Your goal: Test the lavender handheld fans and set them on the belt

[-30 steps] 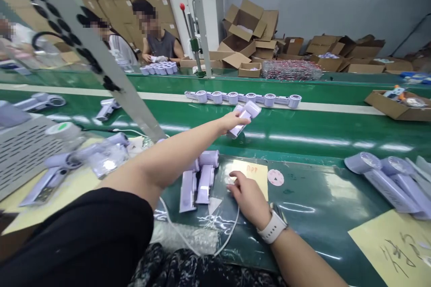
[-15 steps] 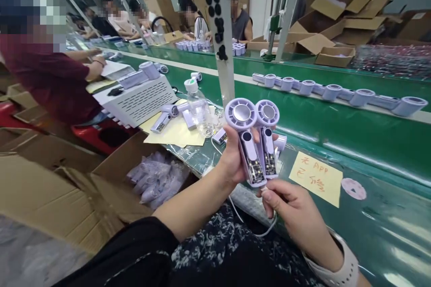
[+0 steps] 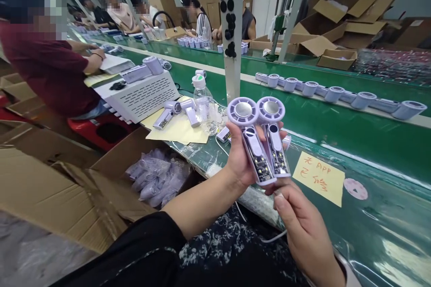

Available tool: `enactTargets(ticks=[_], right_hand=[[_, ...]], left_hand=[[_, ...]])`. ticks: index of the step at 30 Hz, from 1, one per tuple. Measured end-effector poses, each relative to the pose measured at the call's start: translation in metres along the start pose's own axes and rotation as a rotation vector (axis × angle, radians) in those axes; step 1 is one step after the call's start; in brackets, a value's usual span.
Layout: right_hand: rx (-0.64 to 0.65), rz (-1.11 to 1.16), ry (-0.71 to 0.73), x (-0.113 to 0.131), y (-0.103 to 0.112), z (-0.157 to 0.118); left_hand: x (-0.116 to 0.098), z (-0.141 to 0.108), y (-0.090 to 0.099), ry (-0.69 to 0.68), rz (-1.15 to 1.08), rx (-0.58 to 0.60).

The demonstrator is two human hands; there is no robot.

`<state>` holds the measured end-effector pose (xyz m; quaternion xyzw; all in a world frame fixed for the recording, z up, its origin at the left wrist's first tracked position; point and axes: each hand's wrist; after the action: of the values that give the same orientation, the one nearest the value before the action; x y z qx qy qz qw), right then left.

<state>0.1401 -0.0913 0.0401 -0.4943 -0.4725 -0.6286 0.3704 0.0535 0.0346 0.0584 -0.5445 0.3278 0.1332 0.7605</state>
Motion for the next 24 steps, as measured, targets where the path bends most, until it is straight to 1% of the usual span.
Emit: enactTargets(ticks=[2,5,7,10,12,14,16,19,20,22,24], right_hand=[[-0.02,0.009,-0.021,0.001,-0.001,0.0],[0.0,0.073,-0.134,0.002,-0.005,-0.001],[0.008,0.127,-0.177,0.003,-0.006,-0.001],[0.072,0.109,-0.184,0.004,-0.002,0.0],[0.108,0.051,-0.168,0.004,0.001,0.001],[0.074,0.053,-0.171,0.003,0.0,0.001],[0.013,0.162,-0.211,-0.001,-0.007,-0.001],[-0.064,0.402,-0.29,-0.008,-0.021,-0.004],[-0.082,0.444,-0.304,-0.01,-0.023,-0.005],[-0.069,0.395,-0.301,-0.012,-0.02,-0.004],[-0.002,0.235,-0.247,-0.012,-0.007,-0.001]], left_hand=[[-0.003,-0.001,0.0,0.003,-0.014,0.002],[-0.005,-0.005,0.003,-0.013,0.039,0.043],[-0.005,-0.007,0.006,-0.03,0.074,0.069],[-0.007,-0.007,0.01,-0.059,0.108,0.111],[-0.008,-0.006,0.012,-0.057,0.112,0.106],[-0.009,-0.006,0.012,-0.047,0.107,0.09],[-0.006,-0.007,0.011,-0.056,0.101,0.103],[0.002,-0.012,0.01,-0.158,0.079,0.161],[0.006,-0.013,0.01,-0.195,0.066,0.176],[0.01,-0.014,0.013,-0.225,0.064,0.191],[0.011,-0.011,0.018,-0.204,0.112,0.184]])
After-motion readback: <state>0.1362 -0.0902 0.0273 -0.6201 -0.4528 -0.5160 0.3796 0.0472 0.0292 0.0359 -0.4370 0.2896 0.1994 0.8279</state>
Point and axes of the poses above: each hand's wrist, its own z-axis towards the middle knuckle, its own y-axis out of the back of the hand, x = y × z, and after that the axes turned 12 degrees about -y, right-handed
